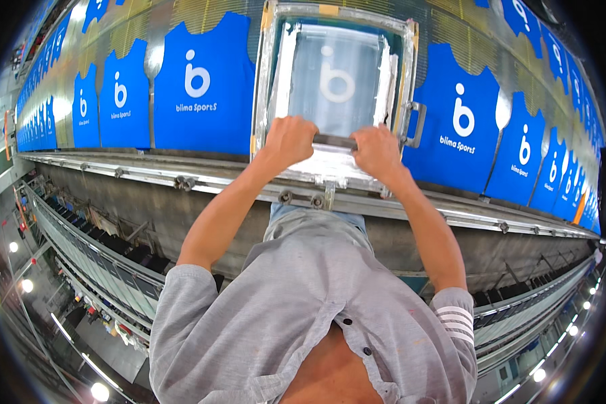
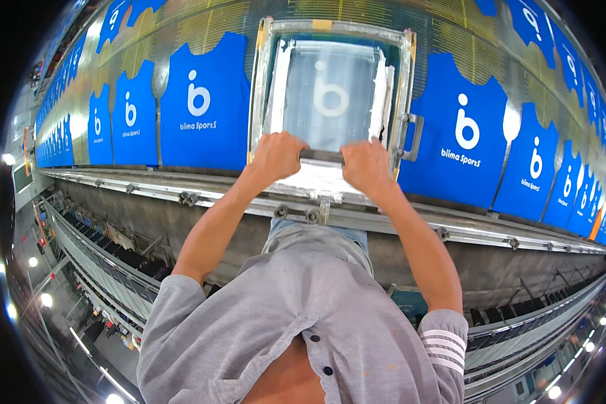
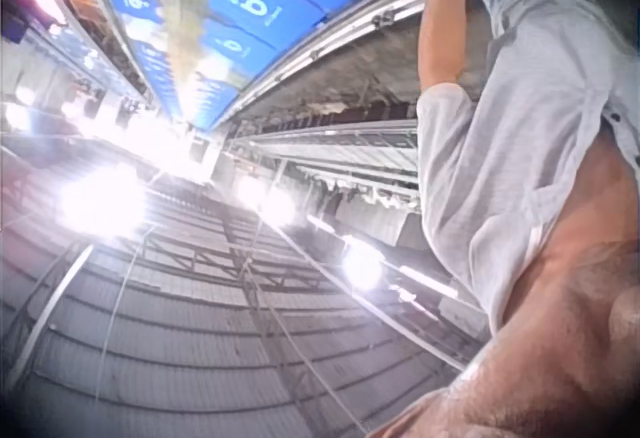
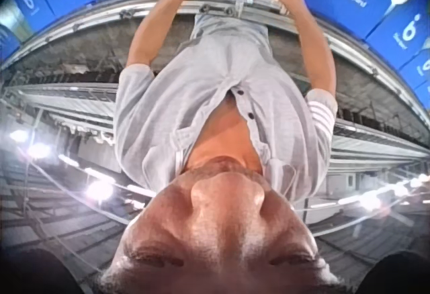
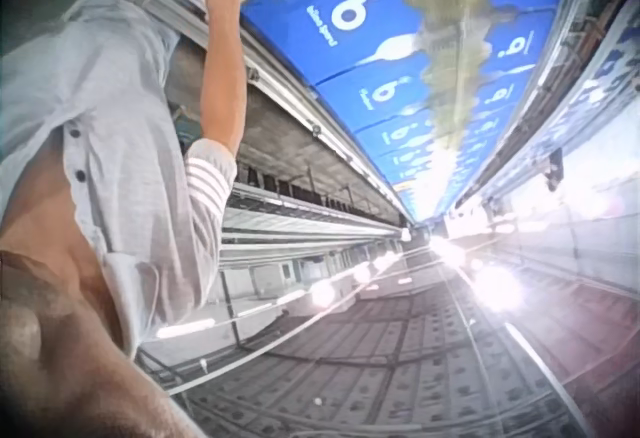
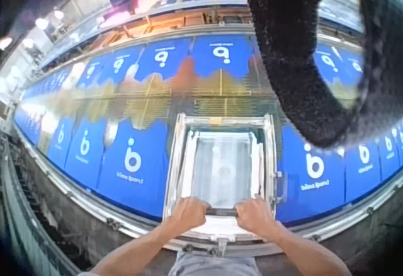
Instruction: The person uses a squeegee to spread white ink across a screen printing frame mounted on a rail. They repeatedly pull the squeegee downward to coat the mesh and then lift it to reset for the next stroke.
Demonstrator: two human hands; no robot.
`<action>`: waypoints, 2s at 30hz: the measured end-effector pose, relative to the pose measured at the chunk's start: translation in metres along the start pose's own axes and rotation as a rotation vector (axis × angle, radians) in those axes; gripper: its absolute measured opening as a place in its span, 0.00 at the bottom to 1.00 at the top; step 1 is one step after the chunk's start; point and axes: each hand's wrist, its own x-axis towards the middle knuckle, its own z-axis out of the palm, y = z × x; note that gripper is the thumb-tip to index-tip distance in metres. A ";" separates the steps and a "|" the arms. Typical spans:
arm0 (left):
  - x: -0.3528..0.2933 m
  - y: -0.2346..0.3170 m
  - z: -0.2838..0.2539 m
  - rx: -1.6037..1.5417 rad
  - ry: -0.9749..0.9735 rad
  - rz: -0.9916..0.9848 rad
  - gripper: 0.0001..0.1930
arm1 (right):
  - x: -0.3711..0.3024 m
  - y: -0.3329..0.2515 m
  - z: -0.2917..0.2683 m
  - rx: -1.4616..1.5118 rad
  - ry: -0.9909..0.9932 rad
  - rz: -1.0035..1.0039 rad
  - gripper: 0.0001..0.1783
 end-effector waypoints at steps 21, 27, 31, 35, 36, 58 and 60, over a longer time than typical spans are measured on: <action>0.113 -0.026 -0.037 0.076 0.053 -0.023 0.14 | 0.092 0.045 -0.055 -0.107 0.283 -0.133 0.09; -0.009 0.004 0.024 -0.086 0.160 0.017 0.16 | -0.008 0.003 0.024 -0.043 0.337 -0.148 0.05; -0.036 0.013 0.032 -0.050 0.189 0.033 0.17 | -0.035 -0.010 0.033 -0.017 0.326 -0.142 0.15; -0.023 0.034 0.009 0.123 0.049 0.004 0.16 | -0.023 0.023 0.021 0.453 0.251 -0.126 0.29; -0.020 0.034 0.023 0.079 0.119 0.031 0.16 | -0.016 0.035 0.012 0.372 0.452 -0.086 0.32; 0.225 -0.040 -0.097 0.119 0.155 -0.034 0.21 | 0.016 0.118 -0.016 0.816 0.632 0.660 0.22; 0.205 -0.029 -0.086 0.101 0.221 0.011 0.22 | 0.014 0.119 -0.015 0.806 0.644 0.671 0.22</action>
